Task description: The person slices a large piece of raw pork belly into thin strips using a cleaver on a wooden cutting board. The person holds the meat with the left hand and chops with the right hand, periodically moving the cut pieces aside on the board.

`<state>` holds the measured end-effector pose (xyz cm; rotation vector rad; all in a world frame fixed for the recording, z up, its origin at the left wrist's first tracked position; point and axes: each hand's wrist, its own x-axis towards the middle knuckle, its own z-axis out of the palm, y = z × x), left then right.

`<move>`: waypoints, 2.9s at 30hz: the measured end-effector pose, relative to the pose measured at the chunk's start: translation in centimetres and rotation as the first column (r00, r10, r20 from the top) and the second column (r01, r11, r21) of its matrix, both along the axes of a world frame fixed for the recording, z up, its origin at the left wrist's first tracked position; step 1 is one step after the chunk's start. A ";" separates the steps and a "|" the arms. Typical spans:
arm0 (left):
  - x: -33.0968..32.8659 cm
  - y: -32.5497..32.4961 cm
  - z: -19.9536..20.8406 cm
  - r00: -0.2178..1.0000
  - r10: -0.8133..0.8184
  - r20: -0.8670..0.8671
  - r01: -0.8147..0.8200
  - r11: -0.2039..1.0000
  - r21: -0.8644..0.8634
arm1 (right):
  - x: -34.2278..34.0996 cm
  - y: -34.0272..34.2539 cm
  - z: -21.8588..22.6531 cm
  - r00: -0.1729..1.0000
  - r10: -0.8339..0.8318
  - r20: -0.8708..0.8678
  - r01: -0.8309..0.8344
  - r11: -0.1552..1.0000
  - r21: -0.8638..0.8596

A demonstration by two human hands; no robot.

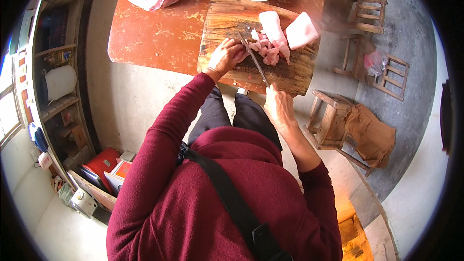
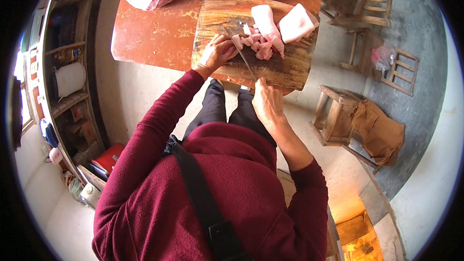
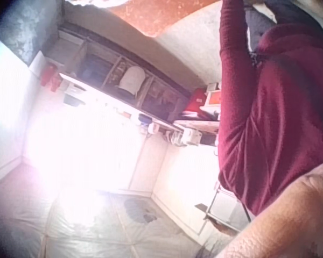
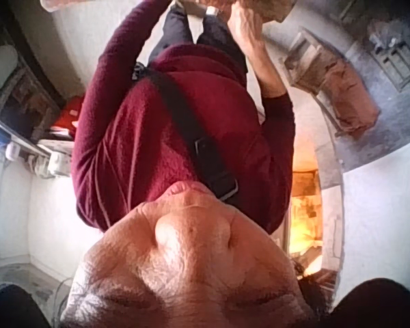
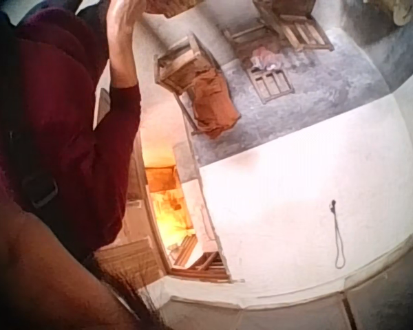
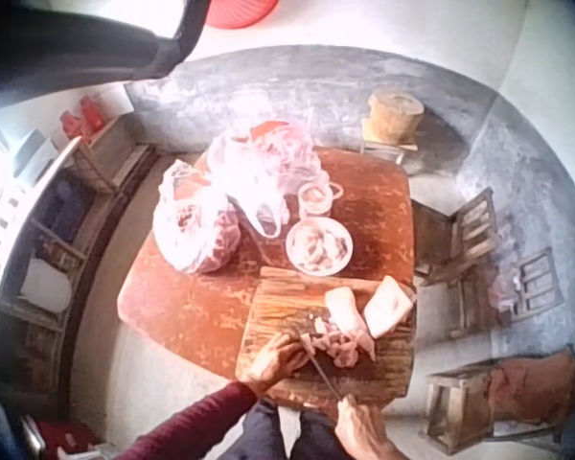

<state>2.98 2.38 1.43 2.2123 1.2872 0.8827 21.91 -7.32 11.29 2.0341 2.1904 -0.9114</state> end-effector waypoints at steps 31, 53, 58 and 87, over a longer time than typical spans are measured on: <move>0.4 -0.2 -0.6 0.994 0.090 0.062 -0.091 0.996 0.018 | 0.0 -0.3 -0.7 1.000 0.014 -0.006 -0.014 1.000 0.015; -0.2 -0.8 -0.9 0.992 0.105 0.067 -0.103 0.994 -0.034 | 1.4 0.5 -1.3 0.993 -0.072 -0.091 0.079 0.994 0.077; -0.3 -0.6 -1.1 0.991 0.120 0.056 -0.117 0.992 -0.050 | 0.5 -0.3 -1.0 0.999 0.042 -0.022 -0.041 0.999 0.025; -1.4 -1.2 -0.6 0.998 0.066 0.005 -0.066 0.997 -0.037 | 0.3 -0.7 -0.7 0.995 0.101 -0.019 -0.099 0.988 0.115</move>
